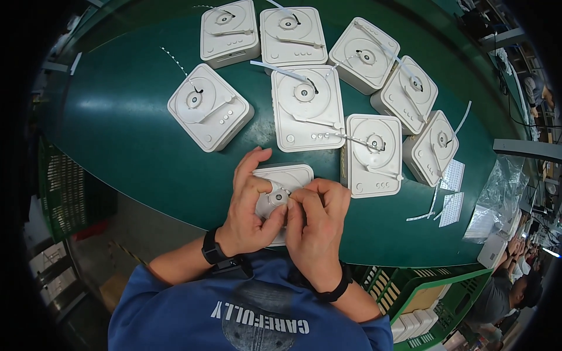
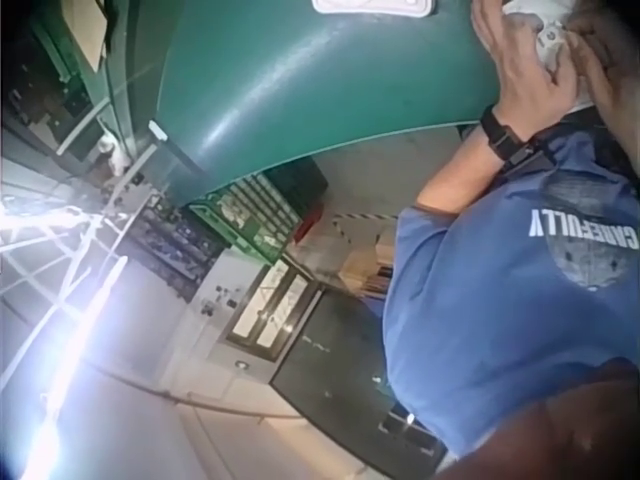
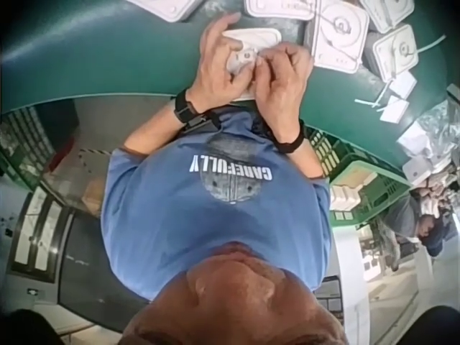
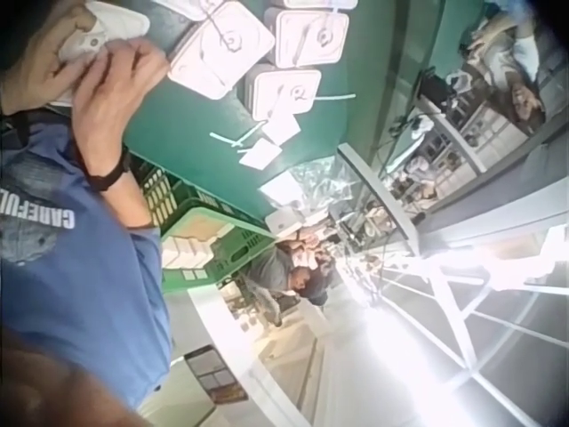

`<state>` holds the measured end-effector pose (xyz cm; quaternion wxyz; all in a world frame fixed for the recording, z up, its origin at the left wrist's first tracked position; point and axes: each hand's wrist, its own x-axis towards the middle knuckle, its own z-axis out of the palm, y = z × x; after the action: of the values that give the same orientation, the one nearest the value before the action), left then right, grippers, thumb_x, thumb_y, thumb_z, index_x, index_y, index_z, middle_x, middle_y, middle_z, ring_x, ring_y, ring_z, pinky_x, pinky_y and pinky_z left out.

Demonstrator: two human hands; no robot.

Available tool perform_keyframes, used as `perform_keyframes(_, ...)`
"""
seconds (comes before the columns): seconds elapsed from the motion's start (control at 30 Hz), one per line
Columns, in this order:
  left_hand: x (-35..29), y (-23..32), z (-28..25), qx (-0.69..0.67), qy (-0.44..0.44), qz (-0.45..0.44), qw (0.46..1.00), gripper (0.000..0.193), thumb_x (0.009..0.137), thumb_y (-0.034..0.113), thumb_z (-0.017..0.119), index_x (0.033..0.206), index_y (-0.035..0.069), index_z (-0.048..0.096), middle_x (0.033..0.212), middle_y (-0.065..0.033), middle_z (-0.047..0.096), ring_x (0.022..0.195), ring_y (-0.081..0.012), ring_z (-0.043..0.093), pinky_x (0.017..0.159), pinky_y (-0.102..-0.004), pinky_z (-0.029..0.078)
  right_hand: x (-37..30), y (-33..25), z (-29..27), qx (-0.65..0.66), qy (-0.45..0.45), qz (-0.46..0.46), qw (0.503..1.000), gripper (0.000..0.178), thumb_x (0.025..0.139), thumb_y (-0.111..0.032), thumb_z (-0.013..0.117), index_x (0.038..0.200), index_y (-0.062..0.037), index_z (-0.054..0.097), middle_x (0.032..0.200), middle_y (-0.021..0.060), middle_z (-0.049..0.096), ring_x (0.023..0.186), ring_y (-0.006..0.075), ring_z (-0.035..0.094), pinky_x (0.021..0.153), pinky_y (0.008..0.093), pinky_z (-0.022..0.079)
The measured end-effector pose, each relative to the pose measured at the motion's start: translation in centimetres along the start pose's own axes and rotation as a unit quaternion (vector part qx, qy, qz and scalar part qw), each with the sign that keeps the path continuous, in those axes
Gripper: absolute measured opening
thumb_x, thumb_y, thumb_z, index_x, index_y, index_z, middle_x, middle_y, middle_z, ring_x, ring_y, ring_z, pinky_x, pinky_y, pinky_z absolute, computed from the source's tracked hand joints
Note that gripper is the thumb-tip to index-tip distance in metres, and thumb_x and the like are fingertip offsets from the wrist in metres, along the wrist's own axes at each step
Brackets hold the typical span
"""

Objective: The person picks up a white square device and threads a white strip through its center by hand. The person repeats this process with a second device and strip, then places the devices onto the green work surface.

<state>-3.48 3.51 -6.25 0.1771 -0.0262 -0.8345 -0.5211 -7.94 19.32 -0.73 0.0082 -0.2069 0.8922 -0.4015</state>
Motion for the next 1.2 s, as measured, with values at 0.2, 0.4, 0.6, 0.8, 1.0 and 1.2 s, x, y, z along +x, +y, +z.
perform_keyframes(0.2,-0.1,0.3,0.1,0.026,0.02,0.001,0.999,0.036,0.084,0.009,0.079,0.111,0.002,0.056,0.162,-0.0343,0.042,0.15,-0.0587,0.039,0.123,-0.0644,0.032,-0.2,0.5,0.4,0.029,0.009,0.011,0.999,0.011,0.092,0.001,0.077,0.101,-0.0017,0.071,0.112,0.0143,0.059,0.108,0.0319,0.058,0.095,0.0401,0.048)
perform_keyframes(0.4,-0.3,0.1,0.3,0.015,0.018,-0.001,1.0,0.034,0.086,0.009,0.078,0.112,0.003,0.056,0.162,-0.0345,0.043,0.149,-0.058,0.041,0.123,-0.0631,0.032,-0.4,0.6,0.4,0.046,0.027,0.022,0.998,0.012,0.092,0.001,0.078,0.102,-0.0019,0.073,0.112,0.0133,0.06,0.108,0.0301,0.059,0.094,0.0384,0.05)
perform_keyframes(0.6,-0.4,-0.1,0.0,-0.008,0.005,-0.023,1.0,0.034,0.088,0.009,0.078,0.114,0.003,0.058,0.16,-0.034,0.044,0.144,-0.0538,0.047,0.12,-0.0599,0.035,-0.4,1.1,0.4,0.076,0.028,0.015,0.997,0.015,0.09,0.004,0.079,0.102,-0.0025,0.074,0.112,0.012,0.061,0.106,0.0287,0.061,0.092,0.0374,0.051)
perform_keyframes(0.8,-0.3,0.1,-0.2,-0.007,-0.005,-0.026,1.0,0.034,0.088,0.008,0.078,0.115,0.004,0.059,0.159,-0.0335,0.045,0.141,-0.0512,0.049,0.119,-0.0583,0.037,-0.5,1.2,1.0,0.092,0.05,0.01,0.995,0.016,0.087,0.005,0.077,0.099,-0.0047,0.073,0.11,0.012,0.061,0.103,0.0313,0.057,0.087,0.0399,0.048)
perform_keyframes(1.0,-0.3,0.1,-0.1,-0.02,-0.002,-0.024,1.0,0.033,0.088,0.007,0.077,0.115,0.004,0.059,0.158,-0.0341,0.046,0.142,-0.0503,0.048,0.119,-0.058,0.037,-0.5,1.1,1.4,0.106,0.058,0.023,0.992,0.016,0.086,0.006,0.075,0.097,-0.0047,0.071,0.11,0.0128,0.061,0.101,0.0321,0.056,0.086,0.0411,0.047)
perform_keyframes(1.2,-0.5,-0.3,-0.5,-0.009,-0.008,-0.017,1.0,0.032,0.089,0.006,0.075,0.117,0.003,0.059,0.158,-0.0341,0.045,0.142,-0.0489,0.049,0.118,-0.0558,0.038,-0.7,1.1,0.7,0.078,0.037,0.01,0.996,0.029,0.087,0.006,0.077,0.113,-0.0035,0.071,0.119,0.0156,0.061,0.111,0.0329,0.061,0.096,0.0399,0.051)
